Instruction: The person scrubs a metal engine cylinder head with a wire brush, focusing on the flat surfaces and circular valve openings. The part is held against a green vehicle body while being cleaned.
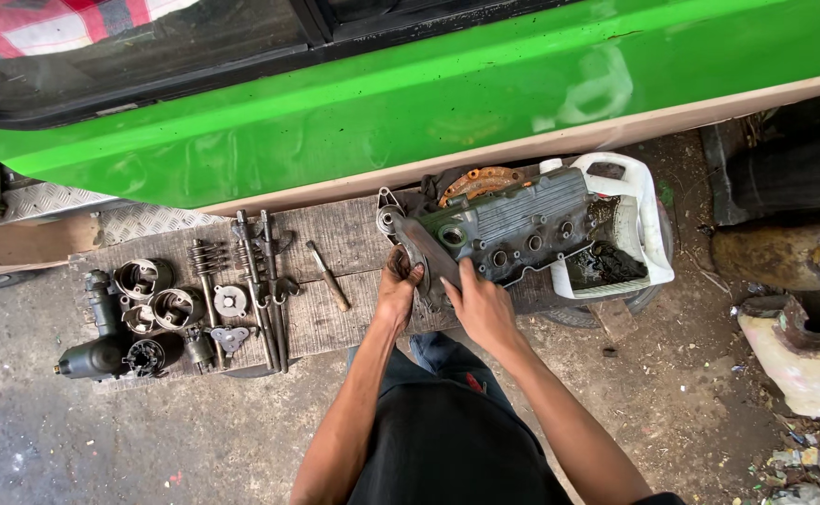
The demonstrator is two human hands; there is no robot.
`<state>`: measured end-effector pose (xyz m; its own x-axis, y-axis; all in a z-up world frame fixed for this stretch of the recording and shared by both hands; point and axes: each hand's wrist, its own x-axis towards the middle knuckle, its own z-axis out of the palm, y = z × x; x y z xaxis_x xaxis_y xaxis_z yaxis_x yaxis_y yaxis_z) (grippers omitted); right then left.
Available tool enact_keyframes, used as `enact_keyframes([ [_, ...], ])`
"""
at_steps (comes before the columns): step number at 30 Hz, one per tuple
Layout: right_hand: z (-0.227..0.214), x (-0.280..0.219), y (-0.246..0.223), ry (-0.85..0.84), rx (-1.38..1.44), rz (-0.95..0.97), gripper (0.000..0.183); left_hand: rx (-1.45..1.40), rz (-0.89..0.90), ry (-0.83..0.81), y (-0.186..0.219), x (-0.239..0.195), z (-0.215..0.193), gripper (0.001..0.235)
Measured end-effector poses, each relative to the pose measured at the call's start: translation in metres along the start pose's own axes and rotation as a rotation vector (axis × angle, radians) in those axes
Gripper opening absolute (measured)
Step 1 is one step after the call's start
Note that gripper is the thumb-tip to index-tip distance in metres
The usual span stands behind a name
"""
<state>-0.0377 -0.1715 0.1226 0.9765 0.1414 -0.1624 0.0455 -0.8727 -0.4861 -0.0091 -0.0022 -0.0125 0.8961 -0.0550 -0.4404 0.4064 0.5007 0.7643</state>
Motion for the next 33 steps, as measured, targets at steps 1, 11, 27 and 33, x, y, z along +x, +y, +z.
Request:
enact_keyframes([
  [1, 0.001, -0.001, 0.001, 0.029, 0.009, -0.016, 0.048, 0.0, 0.009, 0.01, 0.0, 0.0, 0.002, 0.063],
  [11, -0.002, -0.03, 0.006, -0.06, 0.062, 0.134, 0.046, 0.028, -0.027, 0.036, 0.008, -0.006, 0.004, 0.069],
  [27, -0.015, -0.012, -0.017, -0.129, 0.289, 0.3, 0.052, 0.057, -0.098, 0.031, 0.014, -0.006, 0.014, 0.071],
  [33, -0.017, -0.022, -0.049, -0.178, 0.214, 0.409, 0.057, 0.001, -0.019, 0.044, 0.014, -0.006, 0.01, 0.073],
])
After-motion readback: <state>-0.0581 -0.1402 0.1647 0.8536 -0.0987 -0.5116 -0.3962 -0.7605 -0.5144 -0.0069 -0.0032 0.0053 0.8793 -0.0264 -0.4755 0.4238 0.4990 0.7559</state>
